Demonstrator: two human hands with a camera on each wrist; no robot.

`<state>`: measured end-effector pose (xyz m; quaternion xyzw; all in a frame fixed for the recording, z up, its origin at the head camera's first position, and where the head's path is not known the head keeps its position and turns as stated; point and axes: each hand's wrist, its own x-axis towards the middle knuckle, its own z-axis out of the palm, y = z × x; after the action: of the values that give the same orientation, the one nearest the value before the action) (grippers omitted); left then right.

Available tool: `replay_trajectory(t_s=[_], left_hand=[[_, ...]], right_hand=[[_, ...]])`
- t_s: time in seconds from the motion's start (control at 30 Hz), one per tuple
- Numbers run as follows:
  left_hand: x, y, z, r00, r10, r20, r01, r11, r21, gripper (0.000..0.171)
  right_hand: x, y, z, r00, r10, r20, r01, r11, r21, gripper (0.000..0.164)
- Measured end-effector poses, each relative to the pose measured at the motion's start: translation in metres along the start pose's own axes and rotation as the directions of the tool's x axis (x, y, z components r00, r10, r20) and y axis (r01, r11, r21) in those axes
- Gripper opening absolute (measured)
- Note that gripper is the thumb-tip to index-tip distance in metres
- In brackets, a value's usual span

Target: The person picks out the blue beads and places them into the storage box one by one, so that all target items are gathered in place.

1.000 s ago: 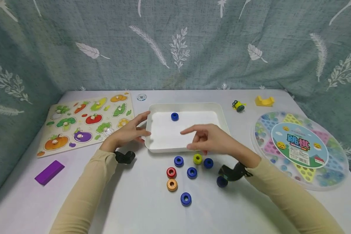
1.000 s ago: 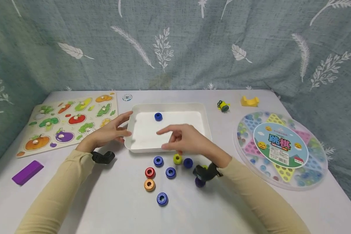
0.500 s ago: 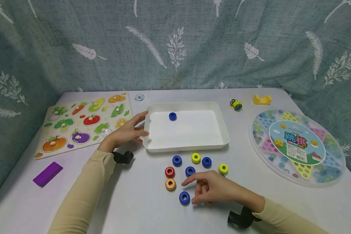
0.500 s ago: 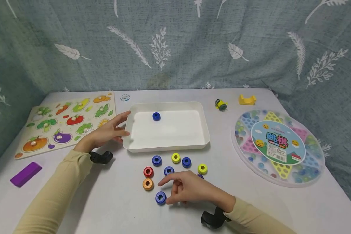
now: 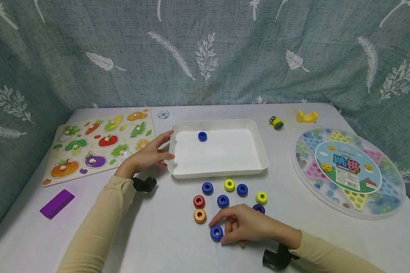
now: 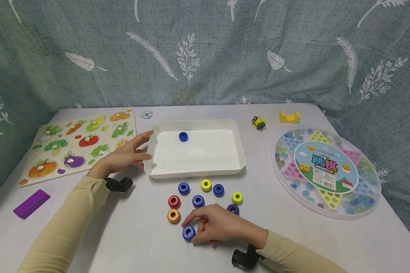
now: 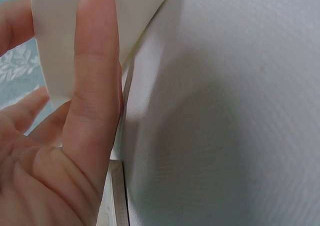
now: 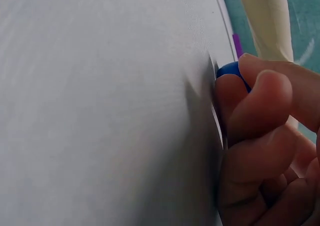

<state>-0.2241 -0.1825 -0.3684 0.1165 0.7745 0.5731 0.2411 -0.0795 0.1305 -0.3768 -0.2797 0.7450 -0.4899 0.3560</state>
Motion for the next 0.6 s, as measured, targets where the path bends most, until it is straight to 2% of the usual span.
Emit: replay_trajectory(t_s=[0.37,0.5,0.6], left_hand=[[0.0,0.001,0.001,1.0,0.004,-0.001,-0.004,1.0,-0.003,0.084],[0.0,0.0,0.0,1.0,0.007,-0.002,-0.007,1.0,-0.006,0.084],[0.0,0.001,0.001,1.0,0.013,0.004,-0.012,1.0,-0.021,0.084]], right_hand=[[0.005,-0.007,-0.001,0.999,0.038,0.006,-0.038,0.999,0.009,0.029],[0.007,-0.02,-0.018,1.0,0.016,-0.021,-0.016,1.0,0.0,0.031],[0.01,-0.038,-0.04,0.997,-0.022,-0.073,0.021,0.999,-0.026,0.034]])
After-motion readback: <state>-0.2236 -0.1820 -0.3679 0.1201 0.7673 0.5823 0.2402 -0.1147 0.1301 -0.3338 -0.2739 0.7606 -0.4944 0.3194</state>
